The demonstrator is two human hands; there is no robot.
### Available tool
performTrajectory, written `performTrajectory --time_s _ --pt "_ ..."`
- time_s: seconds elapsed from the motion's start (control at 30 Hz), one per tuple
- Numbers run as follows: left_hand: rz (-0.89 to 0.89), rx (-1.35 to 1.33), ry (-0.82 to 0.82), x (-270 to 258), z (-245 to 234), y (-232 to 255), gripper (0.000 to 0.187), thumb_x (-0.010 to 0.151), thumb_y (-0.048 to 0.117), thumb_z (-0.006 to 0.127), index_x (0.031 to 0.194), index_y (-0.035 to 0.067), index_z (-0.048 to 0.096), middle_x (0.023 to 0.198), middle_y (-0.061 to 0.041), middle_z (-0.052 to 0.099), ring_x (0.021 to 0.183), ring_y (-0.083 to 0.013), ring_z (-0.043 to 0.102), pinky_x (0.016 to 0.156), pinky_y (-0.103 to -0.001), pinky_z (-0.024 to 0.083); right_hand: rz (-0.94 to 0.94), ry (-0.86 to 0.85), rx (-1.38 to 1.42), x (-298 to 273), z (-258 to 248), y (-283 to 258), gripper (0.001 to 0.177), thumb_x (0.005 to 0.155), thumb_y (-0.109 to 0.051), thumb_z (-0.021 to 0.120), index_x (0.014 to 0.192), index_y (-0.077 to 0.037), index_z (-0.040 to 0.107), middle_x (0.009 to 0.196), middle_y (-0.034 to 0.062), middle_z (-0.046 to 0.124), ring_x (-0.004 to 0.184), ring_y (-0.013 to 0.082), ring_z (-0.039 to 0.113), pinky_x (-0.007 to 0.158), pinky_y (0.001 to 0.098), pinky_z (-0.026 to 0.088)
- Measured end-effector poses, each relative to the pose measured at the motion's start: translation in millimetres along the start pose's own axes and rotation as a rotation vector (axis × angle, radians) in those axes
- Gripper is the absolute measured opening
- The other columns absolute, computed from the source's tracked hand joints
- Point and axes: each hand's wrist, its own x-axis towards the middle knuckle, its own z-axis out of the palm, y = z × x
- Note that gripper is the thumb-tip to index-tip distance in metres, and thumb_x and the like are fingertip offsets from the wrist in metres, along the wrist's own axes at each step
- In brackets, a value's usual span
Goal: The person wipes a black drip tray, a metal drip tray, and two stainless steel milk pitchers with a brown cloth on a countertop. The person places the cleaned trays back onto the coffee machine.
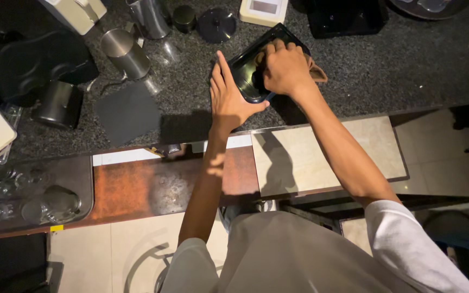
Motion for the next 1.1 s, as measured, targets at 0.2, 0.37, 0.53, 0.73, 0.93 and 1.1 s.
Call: performTrajectory --time_s 0.2,0.37,0.53,0.73,0.93,1.1 --pt "0.002 -0.007 0.011 0.7 0.5 0.8 0.161 0.049 0.041 0.103 0.159 0.003 -0.008 0.154 -0.027 0.030 0.139 -0.0470 0.035 0.118 -0.054 0.028 -0.159 -0.048 0.018 -0.8 -13.2 -12.7 0.048 0.069 -0.022 0.078 0.108 0.004 0.069 0.113 0.0252 0.067 0.105 0.0442 0.063 0.090 0.0505 0.050" --pt "-0.019 -0.001 -0.008 2.6 2.2 -0.2 0.166 0.045 0.038 0.104 0.158 0.004 -0.012 0.154 -0.028 0.029 0.140 -0.0472 0.034 0.117 -0.055 0.027 -0.269 -0.019 0.368 -10.5 -30.1 -28.4 0.041 0.073 -0.009 0.068 0.111 0.004 0.069 0.116 0.0252 0.069 0.101 0.0446 0.066 0.088 0.0493 0.054" --pt "-0.026 -0.034 -0.041 3.6 -0.7 -1.6 0.164 0.047 0.037 0.105 0.158 0.007 -0.012 0.154 -0.027 0.029 0.139 -0.0474 0.034 0.116 -0.056 0.028 -0.339 -0.071 0.515 -4.5 -40.2 -18.9 0.037 0.079 -0.003 0.066 0.116 0.005 0.066 0.111 0.0243 0.069 0.103 0.0426 0.067 0.091 0.0469 0.055" --pt "-0.013 -0.064 -0.020 1.6 -6.2 0.2 0.160 0.048 0.034 0.104 0.160 0.011 -0.007 0.154 -0.026 0.031 0.138 -0.0474 0.036 0.115 -0.056 0.031 -0.255 -0.007 0.319 5.8 -29.0 -28.6 0.043 0.076 -0.007 0.071 0.119 -0.002 0.071 0.118 0.0161 0.069 0.108 0.0401 0.062 0.083 0.0507 0.054" --pt "-0.013 -0.050 -0.013 -0.6 -5.2 5.6 0.157 0.048 0.034 0.103 0.162 0.014 -0.004 0.154 -0.024 0.033 0.137 -0.0467 0.038 0.116 -0.054 0.034 -0.164 -0.088 0.017 15.0 -17.3 -14.9 0.044 0.076 -0.023 0.077 0.115 -0.003 0.071 0.118 0.0166 0.067 0.112 0.0382 0.058 0.094 0.0476 0.049" --pt "-0.049 -0.019 -0.008 -2.6 -7.9 10.8 0.159 0.047 0.036 0.103 0.160 0.015 -0.006 0.153 -0.024 0.034 0.135 -0.0457 0.040 0.113 -0.054 0.035 -0.167 -0.099 -0.023 5.1 -19.7 -16.7 0.049 0.072 -0.025 0.077 0.116 -0.004 0.071 0.119 0.0169 0.067 0.112 0.0381 0.058 0.095 0.0469 0.048"
